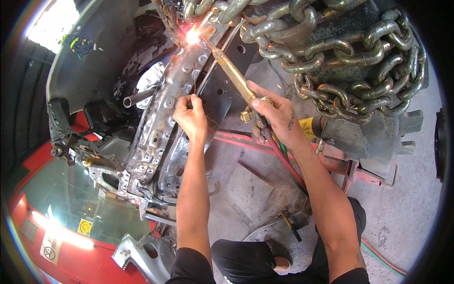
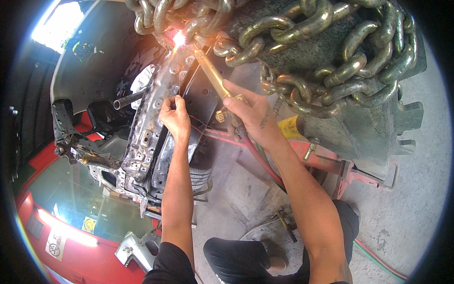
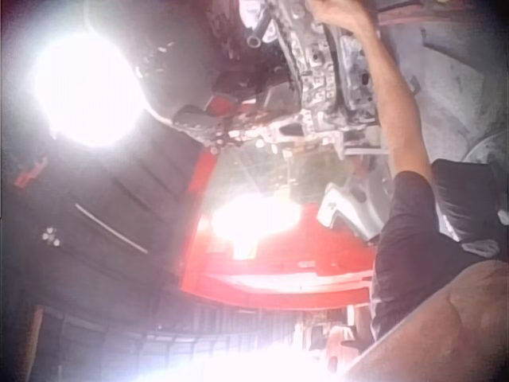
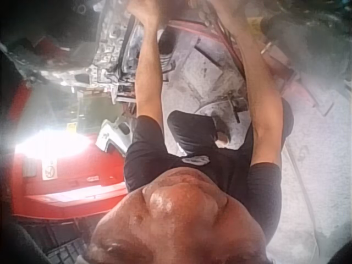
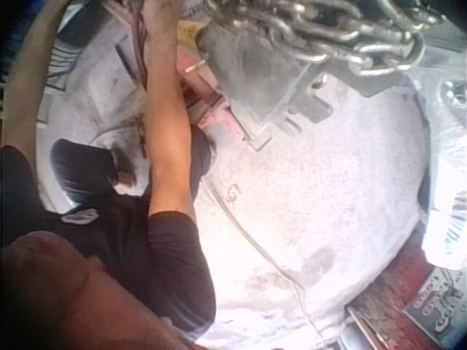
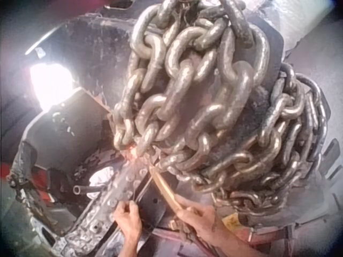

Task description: The person welds a car frame using a welding torch and filler rod, then uses a hammer to tap the weld area. The person is seated on the floor in a workshop environment.

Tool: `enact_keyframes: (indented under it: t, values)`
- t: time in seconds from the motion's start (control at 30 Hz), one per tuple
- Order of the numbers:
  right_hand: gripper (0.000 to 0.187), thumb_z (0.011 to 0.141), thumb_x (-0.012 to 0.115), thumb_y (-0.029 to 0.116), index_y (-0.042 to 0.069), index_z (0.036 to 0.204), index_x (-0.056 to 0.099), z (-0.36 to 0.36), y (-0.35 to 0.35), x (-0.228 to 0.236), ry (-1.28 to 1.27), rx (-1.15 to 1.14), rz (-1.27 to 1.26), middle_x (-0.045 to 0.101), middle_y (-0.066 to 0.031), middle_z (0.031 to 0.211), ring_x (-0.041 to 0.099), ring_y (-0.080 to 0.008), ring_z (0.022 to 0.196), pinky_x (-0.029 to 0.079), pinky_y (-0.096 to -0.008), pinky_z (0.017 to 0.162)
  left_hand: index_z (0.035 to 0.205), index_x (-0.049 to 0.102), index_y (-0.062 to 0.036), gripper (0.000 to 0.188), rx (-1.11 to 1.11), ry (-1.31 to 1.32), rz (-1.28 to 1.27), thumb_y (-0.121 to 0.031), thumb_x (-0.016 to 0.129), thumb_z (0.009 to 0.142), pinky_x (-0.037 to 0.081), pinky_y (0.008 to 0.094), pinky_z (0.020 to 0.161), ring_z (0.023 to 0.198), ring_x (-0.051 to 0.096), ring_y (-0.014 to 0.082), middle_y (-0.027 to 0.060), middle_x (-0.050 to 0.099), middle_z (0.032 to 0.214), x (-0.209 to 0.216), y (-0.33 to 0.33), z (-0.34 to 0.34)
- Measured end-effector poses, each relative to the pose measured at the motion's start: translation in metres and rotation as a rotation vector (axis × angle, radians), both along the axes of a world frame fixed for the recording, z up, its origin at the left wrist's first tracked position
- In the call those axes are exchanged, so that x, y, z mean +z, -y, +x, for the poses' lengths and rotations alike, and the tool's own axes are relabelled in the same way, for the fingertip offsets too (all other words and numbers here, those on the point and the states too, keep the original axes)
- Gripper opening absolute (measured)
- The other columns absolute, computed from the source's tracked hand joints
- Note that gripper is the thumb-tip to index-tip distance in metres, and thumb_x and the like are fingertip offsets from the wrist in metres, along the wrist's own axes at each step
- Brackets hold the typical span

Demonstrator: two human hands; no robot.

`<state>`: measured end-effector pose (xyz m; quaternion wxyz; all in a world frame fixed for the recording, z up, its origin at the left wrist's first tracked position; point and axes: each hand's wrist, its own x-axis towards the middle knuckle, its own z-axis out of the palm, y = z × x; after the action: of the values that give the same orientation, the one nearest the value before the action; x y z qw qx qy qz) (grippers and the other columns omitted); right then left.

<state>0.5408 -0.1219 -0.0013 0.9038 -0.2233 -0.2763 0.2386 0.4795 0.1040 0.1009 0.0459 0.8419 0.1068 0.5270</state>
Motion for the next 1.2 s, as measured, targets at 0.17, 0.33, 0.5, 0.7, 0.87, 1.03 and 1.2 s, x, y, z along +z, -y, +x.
enact_keyframes:
  t: [0.17,0.33,0.5,0.7,0.87,1.03,1.2]
  values:
    - [0.057,0.104,0.061,0.022,0.0,0.155,0.047,0.0014,0.0003,-0.001,-0.003,0.007,0.011,0.065,-0.0066,0.091,0.064,-0.0141,0.052,0.048,-0.0286,0.042,0.085,0.069,0.006,0.021,-0.01,-0.014,0.0,-0.013,0.069,0.094,0.049,0.0342,0.062,0.061,0.058,0.0149,0.012,0.068,0.068,0.0005,0.0013,-0.0008]
    - [0.056,0.103,0.064,0.024,0.0,0.152,0.052,0.001,0.0023,0.0007,-0.028,0.01,0.003,0.063,-0.0022,0.077,0.063,-0.011,0.054,0.048,-0.0271,0.046,0.085,0.069,0.0057,0.021,-0.026,-0.013,-0.014,-0.013,0.069,0.095,0.049,0.0334,0.062,0.061,0.057,0.0137,0.0107,0.068,0.069,-0.0001,-0.0015,-0.0013]
    - [0.057,0.103,0.065,0.024,-0.001,0.152,0.052,0.0016,0.0034,0.0009,-0.042,0.009,0.007,0.064,-0.0028,0.079,0.064,-0.0115,0.055,0.049,-0.0274,0.046,0.085,0.069,0.0057,0.021,-0.027,-0.01,-0.011,-0.013,0.069,0.095,0.049,0.033,0.061,0.061,0.056,0.0131,0.0101,0.068,0.068,-0.0001,-0.0002,0.0002]
    - [0.057,0.104,0.06,0.021,0.001,0.155,0.048,0.0038,-0.0021,-0.0038,-0.011,0.006,0.007,0.067,-0.0079,0.09,0.064,-0.0146,0.052,0.049,-0.0285,0.042,0.087,0.071,0.0053,0.025,-0.007,-0.026,-0.01,-0.017,0.067,0.096,0.046,0.0323,0.061,0.063,0.054,0.011,0.0059,0.065,0.068,0.0017,0.0032,-0.0003]
    - [0.057,0.104,0.06,0.021,0.0,0.155,0.048,0.0031,0.0008,-0.0017,-0.014,0.017,-0.01,0.067,-0.0076,0.09,0.064,-0.0148,0.051,0.048,-0.0289,0.042,0.086,0.071,0.0053,0.025,-0.013,-0.025,-0.006,-0.017,0.068,0.096,0.046,0.0328,0.061,0.063,0.054,0.0113,0.0062,0.065,0.069,0.0011,-0.0007,-0.0006]
    - [0.057,0.104,0.06,0.021,0.0,0.155,0.047,0.004,0.0009,-0.0029,-0.01,0.01,-0.016,0.065,-0.0069,0.09,0.063,-0.0147,0.051,0.048,-0.0292,0.042,0.086,0.07,0.0059,0.024,-0.01,-0.028,-0.018,-0.016,0.068,0.096,0.047,0.0331,0.061,0.062,0.055,0.0121,0.0076,0.065,0.068,0.0019,-0.0012,0.0]
    - [0.057,0.104,0.06,0.021,0.0,0.155,0.047,0.0038,0.0005,-0.0035,-0.006,0.019,0.011,0.065,-0.0062,0.09,0.063,-0.0143,0.05,0.047,-0.0289,0.042,0.086,0.069,0.0062,0.021,-0.026,-0.026,-0.042,-0.013,0.068,0.095,0.048,0.033,0.062,0.062,0.057,0.0132,0.01,0.066,0.067,0.0033,0.0002,0.0003]
